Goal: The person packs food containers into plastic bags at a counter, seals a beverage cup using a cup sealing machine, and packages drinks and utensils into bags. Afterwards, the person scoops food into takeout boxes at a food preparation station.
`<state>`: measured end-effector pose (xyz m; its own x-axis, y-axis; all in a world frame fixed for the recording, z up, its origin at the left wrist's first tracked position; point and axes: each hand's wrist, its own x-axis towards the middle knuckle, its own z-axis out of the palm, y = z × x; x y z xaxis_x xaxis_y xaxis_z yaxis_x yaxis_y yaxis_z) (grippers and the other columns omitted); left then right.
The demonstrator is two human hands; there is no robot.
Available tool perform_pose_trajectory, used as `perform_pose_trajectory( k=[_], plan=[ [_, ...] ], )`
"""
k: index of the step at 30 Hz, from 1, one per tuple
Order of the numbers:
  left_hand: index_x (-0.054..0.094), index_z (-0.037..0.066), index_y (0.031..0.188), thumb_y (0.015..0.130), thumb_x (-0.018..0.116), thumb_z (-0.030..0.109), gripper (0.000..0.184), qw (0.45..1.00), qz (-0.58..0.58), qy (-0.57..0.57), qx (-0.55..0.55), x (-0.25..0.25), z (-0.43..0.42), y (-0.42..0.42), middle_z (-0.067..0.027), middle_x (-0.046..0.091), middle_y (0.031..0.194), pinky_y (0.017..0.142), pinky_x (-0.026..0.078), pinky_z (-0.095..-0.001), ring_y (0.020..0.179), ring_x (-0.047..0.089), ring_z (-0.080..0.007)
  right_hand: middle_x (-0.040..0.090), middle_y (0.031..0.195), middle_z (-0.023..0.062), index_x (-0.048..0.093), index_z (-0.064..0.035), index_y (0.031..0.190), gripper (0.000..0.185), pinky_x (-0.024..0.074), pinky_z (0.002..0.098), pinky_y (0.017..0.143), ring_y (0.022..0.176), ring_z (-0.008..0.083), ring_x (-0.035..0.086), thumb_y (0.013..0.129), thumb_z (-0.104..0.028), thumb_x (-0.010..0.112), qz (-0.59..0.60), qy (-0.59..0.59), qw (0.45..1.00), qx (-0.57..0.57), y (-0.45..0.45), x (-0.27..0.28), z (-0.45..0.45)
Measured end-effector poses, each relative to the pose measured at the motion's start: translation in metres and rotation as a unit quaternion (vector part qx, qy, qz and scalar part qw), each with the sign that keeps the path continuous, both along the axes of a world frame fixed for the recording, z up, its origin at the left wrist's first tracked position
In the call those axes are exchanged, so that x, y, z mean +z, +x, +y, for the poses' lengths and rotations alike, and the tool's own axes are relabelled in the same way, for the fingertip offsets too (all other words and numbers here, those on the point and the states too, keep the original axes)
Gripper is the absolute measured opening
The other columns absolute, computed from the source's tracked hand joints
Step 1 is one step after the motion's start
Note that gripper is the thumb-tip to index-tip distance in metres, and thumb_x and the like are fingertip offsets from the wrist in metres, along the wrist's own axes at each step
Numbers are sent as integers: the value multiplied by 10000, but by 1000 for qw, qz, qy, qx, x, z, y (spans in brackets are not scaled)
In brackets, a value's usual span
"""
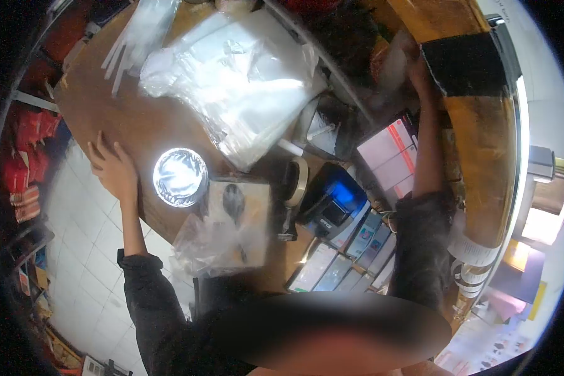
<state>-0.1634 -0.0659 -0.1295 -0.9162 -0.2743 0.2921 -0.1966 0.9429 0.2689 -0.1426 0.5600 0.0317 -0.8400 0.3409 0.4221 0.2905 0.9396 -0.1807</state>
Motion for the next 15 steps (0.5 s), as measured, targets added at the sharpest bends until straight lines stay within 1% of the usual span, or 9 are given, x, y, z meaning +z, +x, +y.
perform_pose_trajectory(
  k=[2,4,6,8,10,12,15],
  plan=[
    [365,223,1350,914,413,349,456,1000,-10,6,3,1,2,0,-126,287,1421,972,366,-477,1233,329,-387,522,1206,181,480,-55,1241,411,411,364,921,1110,308,501,854,-182,533,-16,12,1000,2,-3,5,3],
    [366,222,1349,913,414,364,461,1000,0,8,-4,0,1,-1,-127,284,1424,982,353,-479,1236,327,-391,522,1208,178,480,-54,1241,410,411,365,919,1112,304,499,856,-186,531,-72,4,997,-5,-1,12,7],
    [366,222,1350,912,414,375,466,1000,-2,11,-7,1,1,0,-129,282,1426,988,346,-483,1240,322,-396,521,1209,174,479,-53,1240,409,411,366,917,1113,301,497,858,-189,529,-168,-10,985,-24,8,11,16],
    [366,222,1351,911,415,385,471,1000,-2,17,-6,2,1,0,-131,279,1428,994,338,-486,1244,317,-400,520,1210,171,479,-52,1240,409,412,366,916,1115,297,496,860,-192,527,-277,-13,960,-41,16,5,22],
    [363,223,1355,910,414,399,481,999,8,32,-17,2,1,2,-132,275,1432,1003,325,-492,1250,303,-413,520,1211,167,478,-50,1240,408,412,367,914,1117,294,494,861,-195,525,-362,-3,931,-47,22,-10,23],
    [361,222,1356,911,411,401,483,999,7,32,-15,3,1,2,-133,274,1432,1003,324,-494,1251,300,-418,519,1212,164,478,-49,1239,407,412,367,912,1118,290,492,863,-199,523,-411,13,910,-49,22,-25,18],
    [359,217,1358,912,408,403,486,999,2,31,-19,4,0,1,-134,272,1432,1004,322,-495,1254,293,-423,518,1214,159,477,-47,1239,406,413,368,910,1121,285,490,866,-204,520,-437,14,897,-57,25,-33,15]
  ],
)
